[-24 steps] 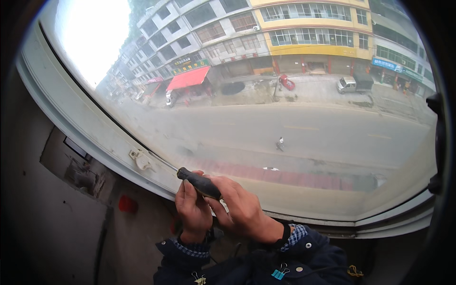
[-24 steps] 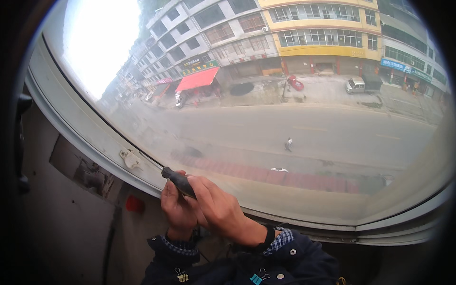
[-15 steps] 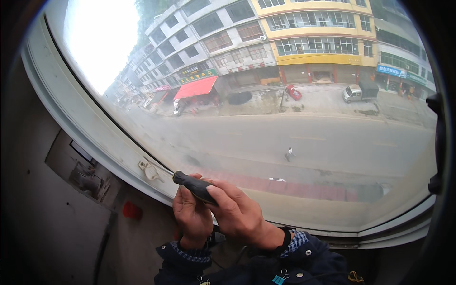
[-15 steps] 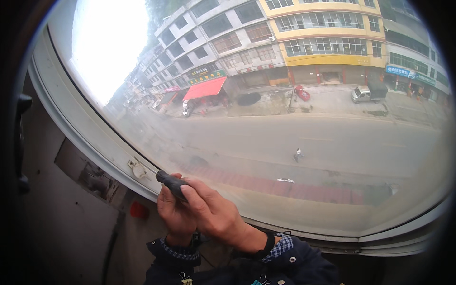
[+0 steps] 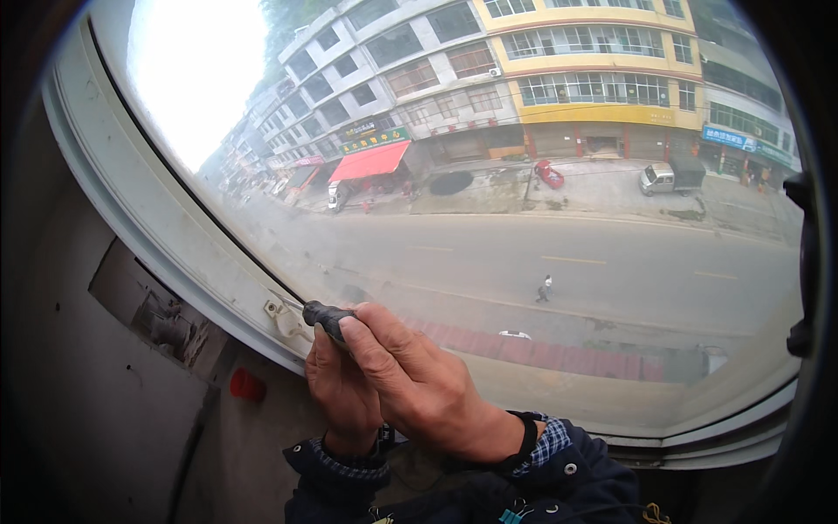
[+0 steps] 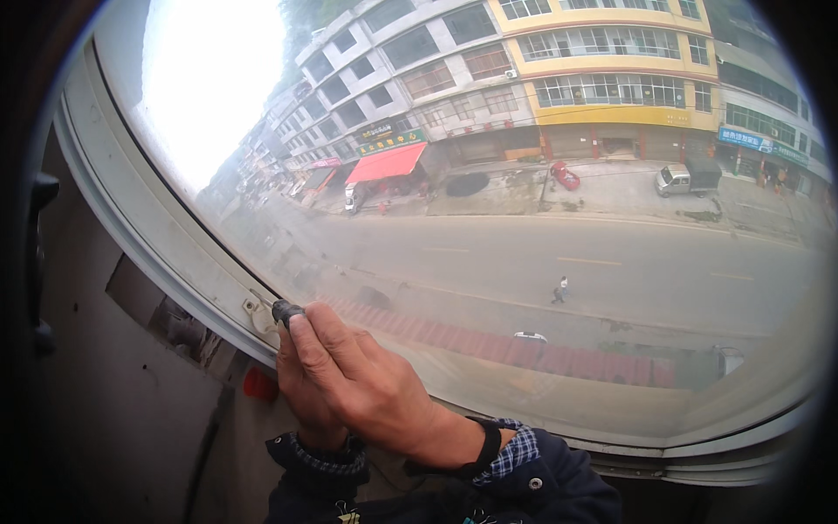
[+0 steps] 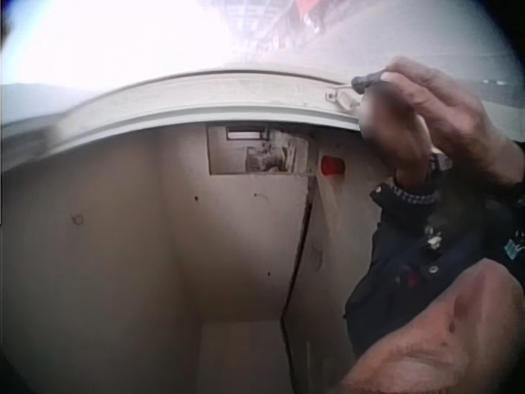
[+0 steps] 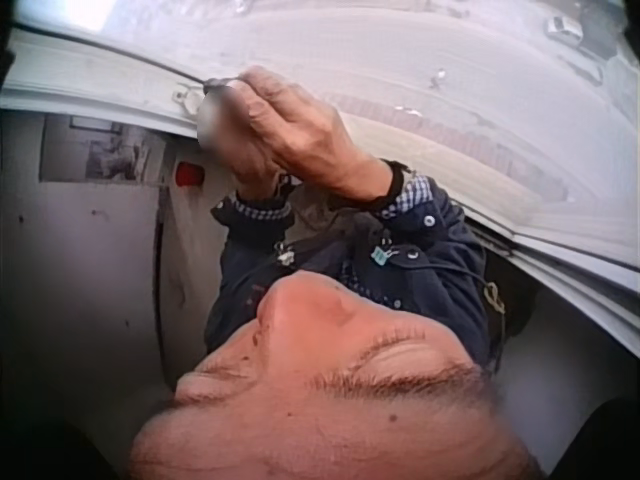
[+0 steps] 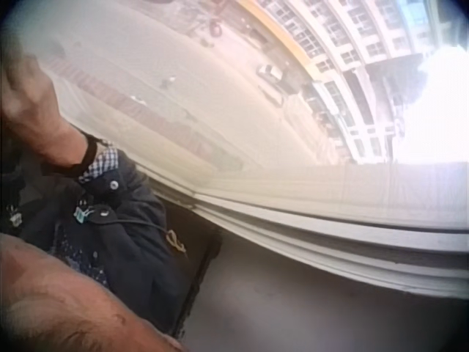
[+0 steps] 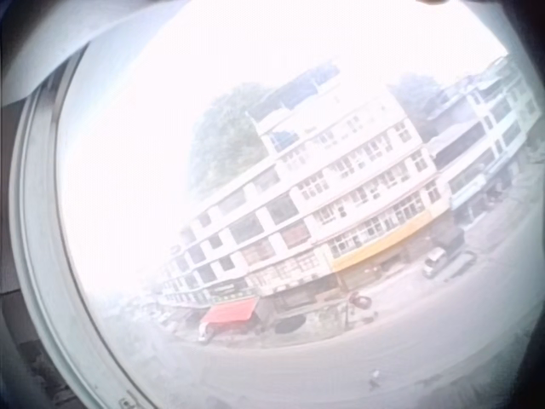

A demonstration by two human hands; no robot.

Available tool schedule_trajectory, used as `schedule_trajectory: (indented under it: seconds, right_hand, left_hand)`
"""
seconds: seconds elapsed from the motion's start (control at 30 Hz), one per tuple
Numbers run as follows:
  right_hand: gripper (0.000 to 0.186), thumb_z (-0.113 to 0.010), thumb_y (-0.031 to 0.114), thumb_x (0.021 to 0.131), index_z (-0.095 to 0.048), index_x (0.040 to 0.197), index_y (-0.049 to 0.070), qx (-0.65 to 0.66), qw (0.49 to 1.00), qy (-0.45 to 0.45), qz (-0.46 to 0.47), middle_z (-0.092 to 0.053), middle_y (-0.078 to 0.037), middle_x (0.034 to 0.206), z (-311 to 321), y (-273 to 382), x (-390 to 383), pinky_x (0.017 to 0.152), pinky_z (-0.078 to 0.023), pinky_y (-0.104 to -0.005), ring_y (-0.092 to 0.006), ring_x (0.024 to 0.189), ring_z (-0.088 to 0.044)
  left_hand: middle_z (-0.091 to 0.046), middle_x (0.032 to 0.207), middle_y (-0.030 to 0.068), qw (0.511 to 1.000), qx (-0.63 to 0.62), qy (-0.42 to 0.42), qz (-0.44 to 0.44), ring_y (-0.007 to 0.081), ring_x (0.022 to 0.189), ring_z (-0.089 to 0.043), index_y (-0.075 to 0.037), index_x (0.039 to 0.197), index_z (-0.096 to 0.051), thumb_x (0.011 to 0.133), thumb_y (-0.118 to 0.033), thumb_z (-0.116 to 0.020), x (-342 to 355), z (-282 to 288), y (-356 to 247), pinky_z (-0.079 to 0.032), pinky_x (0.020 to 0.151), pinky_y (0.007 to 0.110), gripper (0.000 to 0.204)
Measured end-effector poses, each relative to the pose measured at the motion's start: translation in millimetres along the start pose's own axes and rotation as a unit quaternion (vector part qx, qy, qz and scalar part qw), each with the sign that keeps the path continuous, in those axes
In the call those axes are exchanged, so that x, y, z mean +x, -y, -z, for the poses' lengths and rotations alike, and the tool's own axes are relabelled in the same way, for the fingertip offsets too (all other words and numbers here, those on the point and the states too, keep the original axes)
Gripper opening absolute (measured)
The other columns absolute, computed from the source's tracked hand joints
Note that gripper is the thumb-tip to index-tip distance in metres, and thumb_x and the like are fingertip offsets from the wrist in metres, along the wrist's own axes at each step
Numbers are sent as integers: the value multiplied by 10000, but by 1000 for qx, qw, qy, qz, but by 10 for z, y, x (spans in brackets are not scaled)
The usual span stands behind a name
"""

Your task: The person uses a screwdriver to loosen and remove screws from a window frame, then uses a yellow plastic tool to pry and scrape along the frame's edge. The window is opened during the process, and the person continues to work on the frame's lower edge.

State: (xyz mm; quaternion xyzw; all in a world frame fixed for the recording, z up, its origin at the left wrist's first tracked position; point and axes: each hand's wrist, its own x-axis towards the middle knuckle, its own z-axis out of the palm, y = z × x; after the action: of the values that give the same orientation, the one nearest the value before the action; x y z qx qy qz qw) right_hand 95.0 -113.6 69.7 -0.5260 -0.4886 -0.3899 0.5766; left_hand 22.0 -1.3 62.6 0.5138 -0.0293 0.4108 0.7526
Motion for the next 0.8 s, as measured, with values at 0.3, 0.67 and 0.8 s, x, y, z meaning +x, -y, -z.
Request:
schedule_trajectory:
  seconds: [0.3,0.67,0.8]
  right_hand:
    - [494,-633,21,840,-613,1325,-66,28,1000,-2,7,-631,-233,1285,-6,-19,31,767,-600,-345,-306,904,-700]
    - [505,-645,21,832,-607,1326,-78,-12,1000,19,11,-627,-238,1294,-46,-3,73,755,-595,-338,-294,882,-690]
    - [541,-657,28,809,-598,1335,-80,-14,999,30,12,-612,-236,1305,-58,2,84,745,-592,-339,-290,891,-685]
  left_hand:
    - [-688,1151,102,1000,-6,-4,20,188,1061,-665,15,1223,-620,1122,-305,-458,4,-16,-33,-537,929,316,373]
    - [-677,1081,109,965,258,3,-51,172,982,-657,39,1172,-624,1091,-243,-519,-113,65,-80,-538,827,294,312]
    - [-629,1078,140,801,536,24,-263,181,916,-621,62,1165,-611,1017,-147,-627,-389,301,-127,-508,698,283,256]
